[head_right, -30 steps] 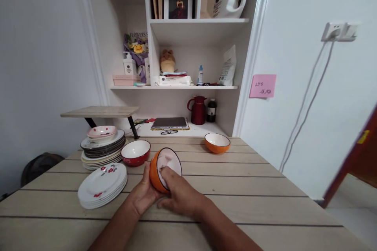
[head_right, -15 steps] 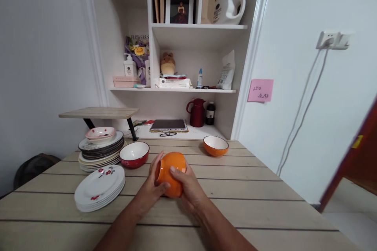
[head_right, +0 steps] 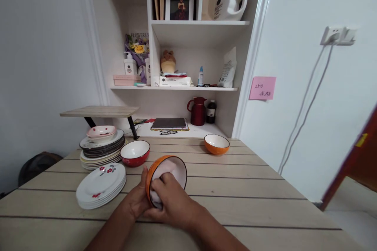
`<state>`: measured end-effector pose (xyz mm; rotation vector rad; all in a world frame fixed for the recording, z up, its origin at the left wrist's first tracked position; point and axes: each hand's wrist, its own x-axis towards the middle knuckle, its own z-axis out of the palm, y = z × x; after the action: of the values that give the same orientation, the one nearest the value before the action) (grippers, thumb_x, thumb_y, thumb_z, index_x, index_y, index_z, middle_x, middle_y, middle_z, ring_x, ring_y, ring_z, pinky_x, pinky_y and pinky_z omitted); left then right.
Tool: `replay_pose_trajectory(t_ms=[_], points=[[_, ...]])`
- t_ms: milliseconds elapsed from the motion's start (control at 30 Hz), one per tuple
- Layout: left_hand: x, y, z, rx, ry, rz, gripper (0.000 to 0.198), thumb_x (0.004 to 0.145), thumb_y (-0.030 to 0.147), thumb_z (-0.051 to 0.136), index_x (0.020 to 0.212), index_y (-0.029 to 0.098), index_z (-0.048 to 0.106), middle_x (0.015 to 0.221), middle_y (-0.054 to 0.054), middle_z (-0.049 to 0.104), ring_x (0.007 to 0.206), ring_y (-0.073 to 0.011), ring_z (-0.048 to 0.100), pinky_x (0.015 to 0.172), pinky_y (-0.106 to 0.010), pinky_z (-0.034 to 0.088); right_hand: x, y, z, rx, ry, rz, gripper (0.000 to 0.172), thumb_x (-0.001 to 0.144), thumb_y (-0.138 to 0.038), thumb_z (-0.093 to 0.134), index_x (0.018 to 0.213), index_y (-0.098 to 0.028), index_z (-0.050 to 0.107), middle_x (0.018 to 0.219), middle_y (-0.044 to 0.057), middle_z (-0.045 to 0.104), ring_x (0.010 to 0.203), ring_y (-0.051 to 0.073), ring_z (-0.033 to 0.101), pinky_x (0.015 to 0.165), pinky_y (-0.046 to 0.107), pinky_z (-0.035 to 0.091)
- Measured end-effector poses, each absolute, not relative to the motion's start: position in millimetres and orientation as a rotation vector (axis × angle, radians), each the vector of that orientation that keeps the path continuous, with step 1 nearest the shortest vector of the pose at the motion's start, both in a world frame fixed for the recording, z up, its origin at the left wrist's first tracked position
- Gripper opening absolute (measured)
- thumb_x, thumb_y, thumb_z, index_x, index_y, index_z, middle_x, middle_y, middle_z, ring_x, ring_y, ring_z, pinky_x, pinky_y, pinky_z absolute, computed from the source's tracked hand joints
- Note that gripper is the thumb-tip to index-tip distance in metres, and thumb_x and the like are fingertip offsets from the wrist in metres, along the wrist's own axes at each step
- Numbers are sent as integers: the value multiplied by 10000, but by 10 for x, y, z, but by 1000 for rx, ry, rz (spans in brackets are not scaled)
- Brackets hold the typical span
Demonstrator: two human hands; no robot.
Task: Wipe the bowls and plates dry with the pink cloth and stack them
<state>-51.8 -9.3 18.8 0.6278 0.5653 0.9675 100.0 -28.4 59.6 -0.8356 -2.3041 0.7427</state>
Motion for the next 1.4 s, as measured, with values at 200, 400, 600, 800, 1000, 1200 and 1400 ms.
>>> replay_pose_trajectory(t_ms=[200, 400, 600, 800, 1000, 1200, 1400], points=[[-462, -70, 270, 695, 463, 1056, 818, 844, 731, 469, 1413, 144, 497, 1366, -162, 610, 1345, -314, 486, 1144, -445, 345, 1058, -153, 570, -668, -2149, 829, 175, 872, -363, 617, 918, -205, 554, 949, 34, 518, 877, 205, 462, 823, 356, 419], [-369, -60, 284, 1021, 487, 1263, 1038, 796, 360, 766, 1559, 364, 61, 1619, -79, 288, 1466, -257, 305, 1193, -418, 258, 1106, -44, 624, -496, -1059, 1469, 303, 797, -408, 730, 954, -239, 534, 958, 6, 616, 838, 182, 570, 740, 284, 460], [-311, -62, 312, 1156, 624, 1398, 1274, 593, 266, 908, 1556, 367, 80, 1617, -105, 276, 1434, -355, 344, 1144, -471, 348, 1156, -34, 671, -413, -851, 1645, 422, 778, -400, 752, 1128, -248, 574, 1129, 38, 658, 995, 216, 624, 867, 337, 504], [-306, -88, 198, 877, 473, 1233, 953, 659, 684, 738, 1442, 219, 456, 1456, -148, 527, 1402, -348, 401, 1163, -463, 323, 1053, -214, 670, -531, -1563, 1340, 479, 846, -395, 664, 1264, -239, 491, 1191, 64, 585, 1084, 241, 549, 992, 409, 430], [-444, -60, 157, 658, 469, 1024, 863, 752, 832, 449, 1247, 153, 645, 1247, -145, 689, 1357, -322, 473, 1130, -423, 368, 967, -163, 498, -803, -2298, 379, 339, 730, -141, 647, 1043, -197, 528, 1124, 101, 504, 993, 256, 457, 878, 434, 441], [-428, -72, 217, 762, 420, 968, 833, 817, 749, 468, 1414, 169, 499, 1373, -164, 603, 1361, -301, 469, 1107, -424, 389, 1105, -78, 520, -761, -2144, 624, 215, 789, -189, 635, 988, -215, 559, 1035, 60, 561, 924, 233, 491, 838, 407, 448], [-400, 15, 211, 1133, 599, 1267, 1160, 688, 478, 826, 1561, 337, 76, 1628, -131, 237, 1456, -318, 316, 1180, -465, 276, 1097, -124, 687, -471, -1132, 1496, 479, 752, -362, 767, 1165, -224, 569, 1058, 49, 669, 936, 228, 619, 859, 363, 487]])
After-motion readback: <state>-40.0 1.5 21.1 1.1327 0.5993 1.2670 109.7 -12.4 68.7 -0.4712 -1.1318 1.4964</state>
